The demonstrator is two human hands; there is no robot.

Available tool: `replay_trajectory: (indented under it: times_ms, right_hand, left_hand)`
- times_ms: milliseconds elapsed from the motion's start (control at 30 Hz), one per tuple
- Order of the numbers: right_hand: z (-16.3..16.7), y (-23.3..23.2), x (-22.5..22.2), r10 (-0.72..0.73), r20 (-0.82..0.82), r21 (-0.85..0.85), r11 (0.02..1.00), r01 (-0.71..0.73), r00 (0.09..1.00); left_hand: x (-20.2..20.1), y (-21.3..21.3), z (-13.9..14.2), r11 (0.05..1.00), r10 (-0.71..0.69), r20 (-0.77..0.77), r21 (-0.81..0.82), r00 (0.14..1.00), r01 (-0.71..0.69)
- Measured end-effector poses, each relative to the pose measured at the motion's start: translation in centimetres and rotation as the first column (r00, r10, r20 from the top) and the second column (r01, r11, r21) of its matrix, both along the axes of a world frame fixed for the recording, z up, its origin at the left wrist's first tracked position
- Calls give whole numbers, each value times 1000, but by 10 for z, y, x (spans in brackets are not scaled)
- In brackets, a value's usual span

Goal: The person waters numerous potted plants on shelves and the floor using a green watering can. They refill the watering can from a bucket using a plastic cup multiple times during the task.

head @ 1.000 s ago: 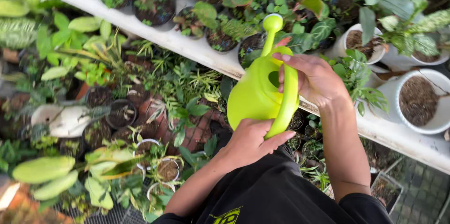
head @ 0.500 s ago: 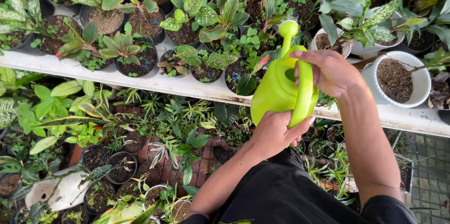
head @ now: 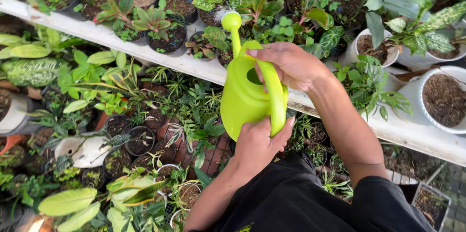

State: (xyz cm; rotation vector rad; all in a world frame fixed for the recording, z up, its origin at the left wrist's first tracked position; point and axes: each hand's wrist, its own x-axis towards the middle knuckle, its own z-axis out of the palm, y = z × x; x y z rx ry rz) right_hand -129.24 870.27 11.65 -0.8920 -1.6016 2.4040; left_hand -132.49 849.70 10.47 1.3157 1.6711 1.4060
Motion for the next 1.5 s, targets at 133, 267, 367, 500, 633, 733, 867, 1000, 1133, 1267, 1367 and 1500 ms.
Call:
replay_trajectory:
  times_ms: [133, 267, 367, 500, 633, 733, 867, 1000, 1133, 1267, 1367, 1500]
  right_hand:
    - [4, -7, 8, 7, -25, -57, 998, -8, 1000]
    - [6, 0, 49, -41, -24, -61, 997, 40, 999]
    - [5, 17, 99, -56, -72, -7, 998, 55, 996]
    - [6, 49, 187, -42, -111, 6, 999, 42, 993]
    - [17, 86, 272, -71, -170, 12, 997, 74, 983]
    - [22, 104, 332, -178, -199, -9, 984, 180, 964]
    - [21, 106, 403, -303, -281, 6, 948, 317, 911]
    - [20, 110, 442, -360, -319, -85, 932, 352, 877]
    - [22, 123, 461, -410, -299, -115, 912, 394, 862]
    - [36, 153, 472, -416, -312, -192, 908, 372, 854]
    - [53, 179, 473, -454, -328, -258, 887, 384, 828]
    - [87, 205, 477, -454, -394, -163, 890, 425, 799]
  left_hand:
    - [16, -2, 1, 999, 54, -20, 5, 998, -54]
    - [50, 3, 0, 993, 84, -53, 91, 995, -79]
    - [90, 18, -1, 999, 35, 74, 27, 997, -37]
    - [155, 38, -2, 1000, -27, 134, 19, 991, 25]
    - [212, 74, 8, 993, -117, 245, 34, 962, 112]
    - [245, 103, 13, 978, -193, 249, -24, 949, 205]
    - [281, 126, 13, 946, -300, 219, -53, 928, 318]
    - [318, 142, 16, 949, -265, 298, -88, 917, 303]
    - [346, 160, 21, 956, -244, 334, -72, 910, 283]
    - [358, 193, 30, 956, -278, 319, 4, 906, 292]
    - [363, 225, 39, 953, -298, 258, 22, 919, 302]
    - [368, 275, 50, 962, -273, 75, 35, 959, 271]
